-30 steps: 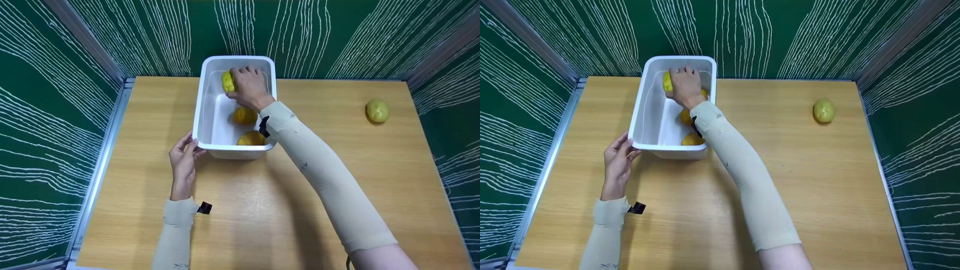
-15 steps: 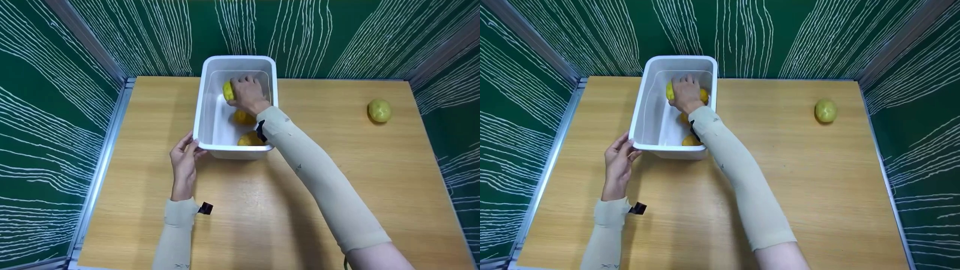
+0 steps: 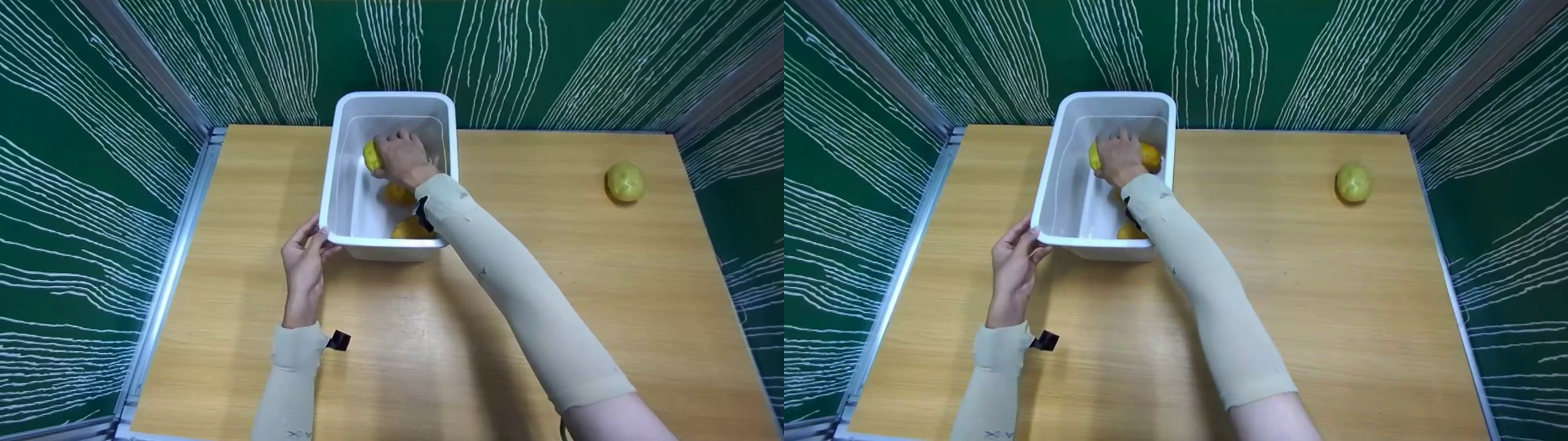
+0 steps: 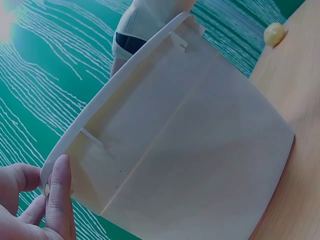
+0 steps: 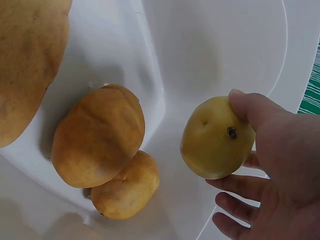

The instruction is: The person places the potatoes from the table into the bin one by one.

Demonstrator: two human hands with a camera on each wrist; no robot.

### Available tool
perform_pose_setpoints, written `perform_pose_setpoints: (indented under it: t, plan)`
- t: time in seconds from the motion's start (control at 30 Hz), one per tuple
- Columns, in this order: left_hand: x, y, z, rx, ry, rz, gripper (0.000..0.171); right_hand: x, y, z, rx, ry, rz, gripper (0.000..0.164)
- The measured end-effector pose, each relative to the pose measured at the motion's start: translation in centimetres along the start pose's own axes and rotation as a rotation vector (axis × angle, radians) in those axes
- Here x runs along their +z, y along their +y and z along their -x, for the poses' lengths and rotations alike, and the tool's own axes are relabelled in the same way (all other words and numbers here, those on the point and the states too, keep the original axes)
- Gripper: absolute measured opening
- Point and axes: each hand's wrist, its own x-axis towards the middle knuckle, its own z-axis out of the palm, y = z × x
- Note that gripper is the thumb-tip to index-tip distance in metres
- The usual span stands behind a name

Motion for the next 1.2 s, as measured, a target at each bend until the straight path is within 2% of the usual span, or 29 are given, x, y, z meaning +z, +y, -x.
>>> perform_pose_setpoints:
  t: [0.2, 0.6, 1.03, 1.2]
  plan:
    - [-0.2, 0.0, 0.1, 0.012, -0.019, -0.017, 0.040, 0.1, 0.0, -0.6, 0.006, -0.043, 0.025, 0.064]
    - [0.0, -0.1, 0.1, -0.003, 0.001, -0.002, 0.040, 0.3, 0.1, -1.1, 0.001, -0.088, 0.015, 0.063]
    - [-0.1, -0.2, -0.1, -0.005, -0.010, -0.011, 0.040, 0.8, 0.1, -1.8, -0.049, -0.049, 0.076, 0.058]
    - [-0.3, 0.0, 0.0, 0.027, -0.052, -0.014, 0.040, 1.2, -0.2, -2.3, -0.071, -0.046, 0.140, 0.055]
